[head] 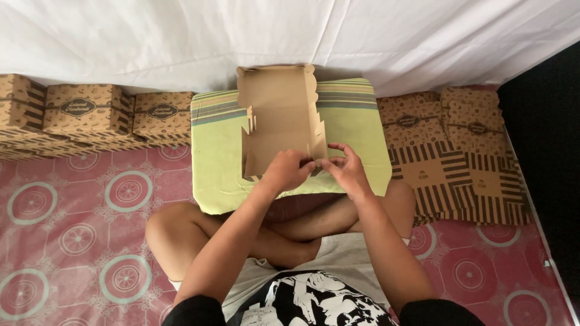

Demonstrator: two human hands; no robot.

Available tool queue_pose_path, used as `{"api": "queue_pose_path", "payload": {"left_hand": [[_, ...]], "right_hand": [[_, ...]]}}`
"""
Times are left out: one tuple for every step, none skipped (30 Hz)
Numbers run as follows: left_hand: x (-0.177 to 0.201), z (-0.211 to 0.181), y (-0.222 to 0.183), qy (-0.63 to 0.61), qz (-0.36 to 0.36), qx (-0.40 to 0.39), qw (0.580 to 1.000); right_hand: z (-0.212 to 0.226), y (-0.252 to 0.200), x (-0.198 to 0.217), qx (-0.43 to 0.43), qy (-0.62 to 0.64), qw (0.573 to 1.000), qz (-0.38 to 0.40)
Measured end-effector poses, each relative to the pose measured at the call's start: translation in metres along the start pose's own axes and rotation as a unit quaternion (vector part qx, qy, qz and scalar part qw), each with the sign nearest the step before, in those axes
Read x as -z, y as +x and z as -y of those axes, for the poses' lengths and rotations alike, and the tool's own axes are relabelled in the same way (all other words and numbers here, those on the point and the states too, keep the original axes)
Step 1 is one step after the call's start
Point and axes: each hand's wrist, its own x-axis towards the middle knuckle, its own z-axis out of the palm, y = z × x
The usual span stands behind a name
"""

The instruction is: The person assembles a flat cardboard box into a rigid box by folding along pre-scored lines and tucking tabs, pressing the folds into place with both hands.

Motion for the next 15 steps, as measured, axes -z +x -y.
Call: {"api": "queue_pose_path", "payload": {"left_hand": [[0.002,0.0,0.001,0.0,0.0,-0.001,1.0],[0.004,-0.001,0.003,-0.007,0.011,0.007,1.0],[0.006,-0.001,0.004,-0.014,0.021,0.015,1.0],[0.009,-0.004,0.004,-0.014,0.021,0.016,1.0],[0.011,-0.007,0.003,-0.008,0.031,0.009,0.999],[0.013,-0.01,0.002,-0.002,0.041,0.002,0.999],[0.012,-0.008,0.005,-0.003,0.041,0.003,0.999],[0.01,-0.007,0.008,0.003,0.036,0.001,0.999],[0.009,-0.006,0.011,0.008,0.031,-0.001,0.999],[0.005,-0.002,0.015,0.008,0.03,-0.001,1.0],[0.0,0.002,0.018,0.004,0.028,0.001,1.0],[-0.003,0.006,0.023,0.001,0.025,0.002,1.0],[-0.003,0.004,0.021,0.001,0.025,0.002,1.0],[-0.003,0.002,0.019,-0.004,0.027,0.014,1.0],[-0.003,0.0,0.017,-0.009,0.03,0.026,0.999]], "right_hand": [[0.002,-0.001,-0.001,0.0,0.0,1.0,-0.001],[0.004,-0.002,-0.001,-0.012,-0.004,1.0,-0.003],[0.007,-0.003,-0.002,-0.025,-0.008,1.0,-0.005],[0.009,-0.003,-0.002,-0.025,-0.008,1.0,-0.004],[0.011,-0.003,-0.002,-0.03,-0.028,0.999,-0.007],[0.013,-0.004,-0.001,-0.034,-0.047,0.998,-0.01],[0.013,-0.004,-0.001,-0.035,-0.048,0.998,-0.009],[0.013,-0.003,-0.001,-0.041,-0.05,0.998,-0.012],[0.014,-0.002,-0.001,-0.046,-0.053,0.997,-0.014],[0.014,-0.002,-0.001,-0.046,-0.053,0.997,-0.013],[0.015,-0.002,-0.001,-0.048,-0.05,0.998,-0.01],[0.015,-0.002,-0.001,-0.049,-0.046,0.998,-0.008],[0.008,-0.001,-0.001,-0.048,-0.046,0.998,-0.009],[0.002,0.001,-0.001,-0.047,-0.037,0.998,-0.011],[-0.005,0.002,0.0,-0.047,-0.028,0.998,-0.014]]}}
